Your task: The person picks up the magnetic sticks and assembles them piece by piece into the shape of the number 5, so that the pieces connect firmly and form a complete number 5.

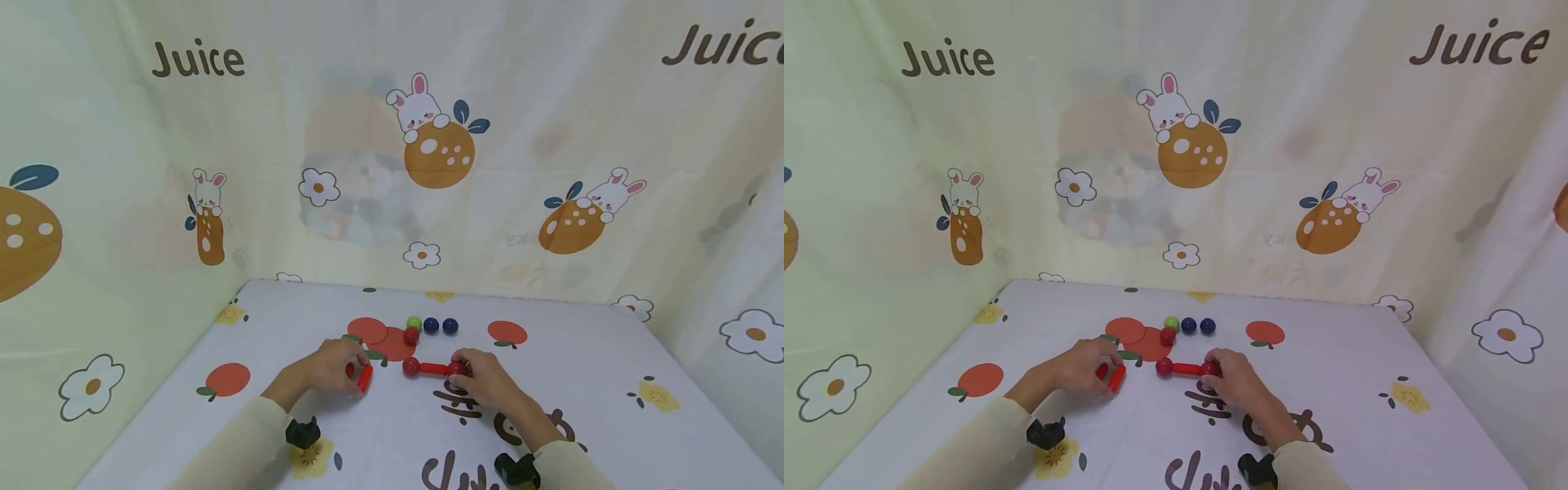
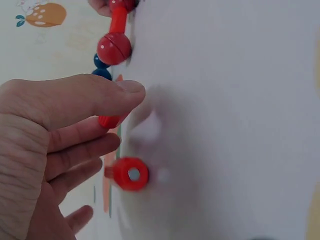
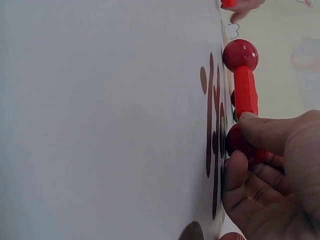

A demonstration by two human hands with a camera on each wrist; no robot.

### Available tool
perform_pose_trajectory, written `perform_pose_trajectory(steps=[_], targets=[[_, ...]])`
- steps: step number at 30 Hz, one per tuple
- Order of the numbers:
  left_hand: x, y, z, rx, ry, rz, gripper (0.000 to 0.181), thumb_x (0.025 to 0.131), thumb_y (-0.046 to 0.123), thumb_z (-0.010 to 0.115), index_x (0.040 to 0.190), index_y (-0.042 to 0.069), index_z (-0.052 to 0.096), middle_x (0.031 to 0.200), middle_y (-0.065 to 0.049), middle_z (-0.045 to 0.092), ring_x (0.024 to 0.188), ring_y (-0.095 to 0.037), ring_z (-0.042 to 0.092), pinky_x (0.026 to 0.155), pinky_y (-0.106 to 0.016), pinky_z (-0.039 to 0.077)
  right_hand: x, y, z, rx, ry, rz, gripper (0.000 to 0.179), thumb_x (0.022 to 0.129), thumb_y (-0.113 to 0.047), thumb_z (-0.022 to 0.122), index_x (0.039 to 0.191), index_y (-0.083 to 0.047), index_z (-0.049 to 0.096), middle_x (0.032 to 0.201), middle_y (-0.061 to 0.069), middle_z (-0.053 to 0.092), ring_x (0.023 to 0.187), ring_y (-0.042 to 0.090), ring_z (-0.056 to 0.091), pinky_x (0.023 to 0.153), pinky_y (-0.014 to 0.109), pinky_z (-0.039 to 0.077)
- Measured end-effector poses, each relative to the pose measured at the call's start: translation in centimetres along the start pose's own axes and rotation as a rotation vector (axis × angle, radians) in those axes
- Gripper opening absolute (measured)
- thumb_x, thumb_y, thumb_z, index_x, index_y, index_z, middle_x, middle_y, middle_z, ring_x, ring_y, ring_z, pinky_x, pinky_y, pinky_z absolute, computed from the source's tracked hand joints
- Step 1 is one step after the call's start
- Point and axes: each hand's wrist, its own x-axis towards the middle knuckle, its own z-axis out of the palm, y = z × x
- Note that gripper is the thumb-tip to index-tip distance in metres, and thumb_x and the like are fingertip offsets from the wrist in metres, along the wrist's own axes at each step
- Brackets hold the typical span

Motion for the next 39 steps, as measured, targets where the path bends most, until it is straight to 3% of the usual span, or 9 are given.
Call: perform_pose_trajectory(steps=[11, 28, 35, 39], targets=[[1.0, 2.0, 0.8, -0.019, 0.024, 0.09, 0.038, 0.078, 0.025, 0.087, 0.112, 0.023, 0.071, 0.106, 0.014, 0.065, 0.112, -0.02, 0.058, 0.089, -0.036, 0.053, 0.1, 0.2, 0.2, 0.004, 0.006, -0.003, 0.032, 0.087, -0.009, 0.08, 0.117, -0.009, 0.068, 0.09, -0.001, 0.062, 0.084, 0.017, 0.055, 0.075, 0.03, 0.053], [2.0, 4.7, 3.0, -0.085, 0.033, 0.066, 0.042, 0.076, 0.023, 0.089, 0.115, 0.018, 0.074, 0.1, 0.011, 0.065, 0.102, -0.014, 0.059, 0.078, -0.027, 0.054, 0.0, 0.0, 0.0, 0.0, 0.013, 0.0, 0.033, 0.087, -0.01, 0.079, 0.118, -0.008, 0.068, 0.092, -0.001, 0.062, 0.085, 0.017, 0.055, 0.074, 0.03, 0.053], [2.3, 5.0, 3.7, -0.096, 0.054, 0.038, 0.042, 0.076, 0.023, 0.09, 0.114, 0.019, 0.074, 0.1, 0.008, 0.066, 0.099, -0.013, 0.058, 0.078, -0.026, 0.054, -0.1, -0.1, 0.0, -0.004, 0.004, -0.004, 0.032, 0.088, -0.01, 0.079, 0.118, -0.008, 0.068, 0.092, 0.0, 0.062, 0.085, 0.017, 0.054, 0.074, 0.03, 0.053], [2.4, 5.0, 3.9, -0.104, 0.063, 0.054, 0.043, 0.076, 0.023, 0.09, 0.115, 0.018, 0.073, 0.098, 0.008, 0.067, 0.098, -0.012, 0.059, 0.078, -0.026, 0.053, -0.1, 0.0, 0.0, -0.005, 0.004, 0.004, 0.032, 0.088, -0.011, 0.079, 0.118, -0.009, 0.068, 0.093, -0.001, 0.062, 0.086, 0.017, 0.055, 0.075, 0.03, 0.053]])
